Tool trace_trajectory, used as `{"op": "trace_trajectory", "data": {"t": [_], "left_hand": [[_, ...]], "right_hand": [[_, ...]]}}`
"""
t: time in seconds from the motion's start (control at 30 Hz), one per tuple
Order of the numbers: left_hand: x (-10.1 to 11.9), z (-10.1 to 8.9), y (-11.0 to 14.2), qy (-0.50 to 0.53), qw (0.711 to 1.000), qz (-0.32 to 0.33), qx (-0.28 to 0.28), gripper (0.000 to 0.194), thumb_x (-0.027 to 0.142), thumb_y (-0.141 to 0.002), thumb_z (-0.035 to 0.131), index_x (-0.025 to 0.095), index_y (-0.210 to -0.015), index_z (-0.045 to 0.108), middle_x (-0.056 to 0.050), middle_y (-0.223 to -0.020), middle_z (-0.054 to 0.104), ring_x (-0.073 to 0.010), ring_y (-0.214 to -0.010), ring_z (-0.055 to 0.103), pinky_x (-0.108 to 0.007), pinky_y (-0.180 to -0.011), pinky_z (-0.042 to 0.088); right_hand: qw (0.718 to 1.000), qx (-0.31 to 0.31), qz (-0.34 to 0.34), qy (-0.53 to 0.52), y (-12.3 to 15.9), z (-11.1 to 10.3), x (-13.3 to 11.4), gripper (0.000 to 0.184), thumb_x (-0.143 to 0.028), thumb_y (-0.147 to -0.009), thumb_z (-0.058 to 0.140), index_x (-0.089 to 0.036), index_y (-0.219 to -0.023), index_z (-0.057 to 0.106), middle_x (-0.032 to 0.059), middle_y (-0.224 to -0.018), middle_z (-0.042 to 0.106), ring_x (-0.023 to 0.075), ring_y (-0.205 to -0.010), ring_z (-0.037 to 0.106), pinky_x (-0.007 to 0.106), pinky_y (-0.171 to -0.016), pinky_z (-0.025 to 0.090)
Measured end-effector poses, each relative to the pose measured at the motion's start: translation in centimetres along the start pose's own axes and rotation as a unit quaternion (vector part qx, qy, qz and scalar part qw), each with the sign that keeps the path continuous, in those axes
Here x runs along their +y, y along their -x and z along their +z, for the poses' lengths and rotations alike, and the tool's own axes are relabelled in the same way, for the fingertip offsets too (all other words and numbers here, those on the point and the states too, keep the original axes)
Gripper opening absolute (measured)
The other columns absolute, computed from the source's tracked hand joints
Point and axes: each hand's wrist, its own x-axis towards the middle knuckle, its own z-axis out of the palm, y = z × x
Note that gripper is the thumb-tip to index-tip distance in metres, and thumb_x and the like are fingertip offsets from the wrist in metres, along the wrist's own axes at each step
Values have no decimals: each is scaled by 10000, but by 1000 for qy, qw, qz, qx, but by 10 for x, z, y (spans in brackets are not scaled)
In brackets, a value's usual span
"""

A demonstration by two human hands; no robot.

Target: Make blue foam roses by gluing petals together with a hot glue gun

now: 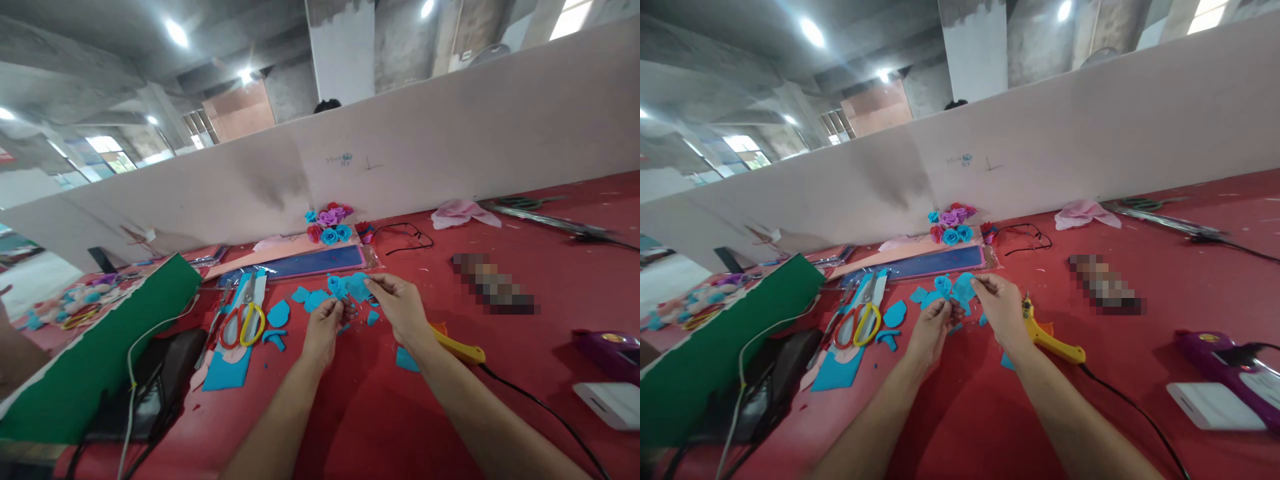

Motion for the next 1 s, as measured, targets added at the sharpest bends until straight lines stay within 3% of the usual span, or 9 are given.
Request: {"op": "trace_trajectory", "data": {"t": [0.47,0.77,1.0], "left_hand": [[-8,-4,-3,-58,997,38,38,171,312,-732,661,155,-786,702,-41,-785,702,-148,-735,642,-293,-768,490],[-2,-5,-1,-131,988,69,47,149,287,-740,646,159,-714,718,-14,-727,688,-126,-701,580,-240,-700,436],[-4,-6,-1,-121,988,78,57,138,284,-715,668,160,-741,722,-7,-706,664,-121,-686,543,-236,-686,414]], "right_hand": [[1000,-8,21,-7,3,6,1,248,-368,-741,610,-165,-852,696,29,-715,687,140,-572,610,278,-590,497],[999,-18,22,-16,7,9,-3,254,-375,-750,601,-174,-866,703,22,-735,698,125,-552,604,259,-557,505],[999,-23,16,-16,7,10,1,252,-371,-761,591,-181,-880,705,21,-724,696,126,-548,605,253,-539,503]]}}
